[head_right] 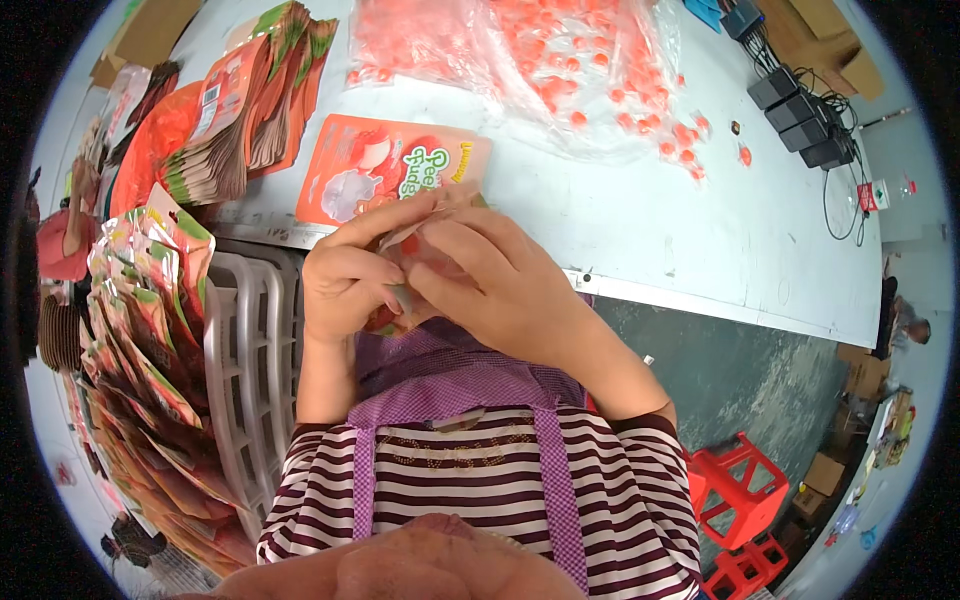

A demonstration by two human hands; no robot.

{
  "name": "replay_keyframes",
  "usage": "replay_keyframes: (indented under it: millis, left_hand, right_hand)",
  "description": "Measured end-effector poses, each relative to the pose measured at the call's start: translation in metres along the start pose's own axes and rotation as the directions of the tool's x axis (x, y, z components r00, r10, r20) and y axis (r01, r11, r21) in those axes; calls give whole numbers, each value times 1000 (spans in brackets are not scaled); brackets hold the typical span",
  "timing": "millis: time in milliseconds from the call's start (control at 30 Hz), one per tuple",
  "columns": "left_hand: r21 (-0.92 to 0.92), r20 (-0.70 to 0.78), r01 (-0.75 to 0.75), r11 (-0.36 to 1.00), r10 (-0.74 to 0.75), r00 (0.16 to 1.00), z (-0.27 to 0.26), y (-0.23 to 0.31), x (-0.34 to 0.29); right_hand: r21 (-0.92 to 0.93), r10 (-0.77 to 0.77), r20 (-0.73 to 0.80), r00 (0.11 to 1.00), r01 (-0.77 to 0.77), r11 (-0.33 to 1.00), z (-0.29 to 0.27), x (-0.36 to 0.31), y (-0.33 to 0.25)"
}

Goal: Placing small pink candies into plastic pouches and organizing the completed packs into trays.

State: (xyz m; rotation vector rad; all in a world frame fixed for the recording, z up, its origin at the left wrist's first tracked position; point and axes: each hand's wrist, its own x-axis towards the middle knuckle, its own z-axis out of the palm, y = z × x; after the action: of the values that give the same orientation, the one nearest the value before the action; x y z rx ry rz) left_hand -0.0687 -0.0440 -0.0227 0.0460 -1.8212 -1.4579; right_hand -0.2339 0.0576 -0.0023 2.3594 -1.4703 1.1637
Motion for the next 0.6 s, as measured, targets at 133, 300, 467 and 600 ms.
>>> replay_keyframes:
  millis: [133,300,467,600]
  left_hand:
    - [-77,-124,10,997,-19,992,3,4,-7]
    - [-24,-77,-37,999,35,996,1,10,-10]
    - [-49,-134,-57,997,50,990,4,16,-7]
    - [-96,21,-180,979,183,983,12,18,-5]
  right_hand:
    - [25,-96,80,992,94,995,-4,-3,-3]
    - [38,-32,-155,987,38,999,-5,3,-15]
    - [30,-49,53,997,47,998,-10,-1,-16]
    - [190,-54,173,983,20,982,-20,8,-26]
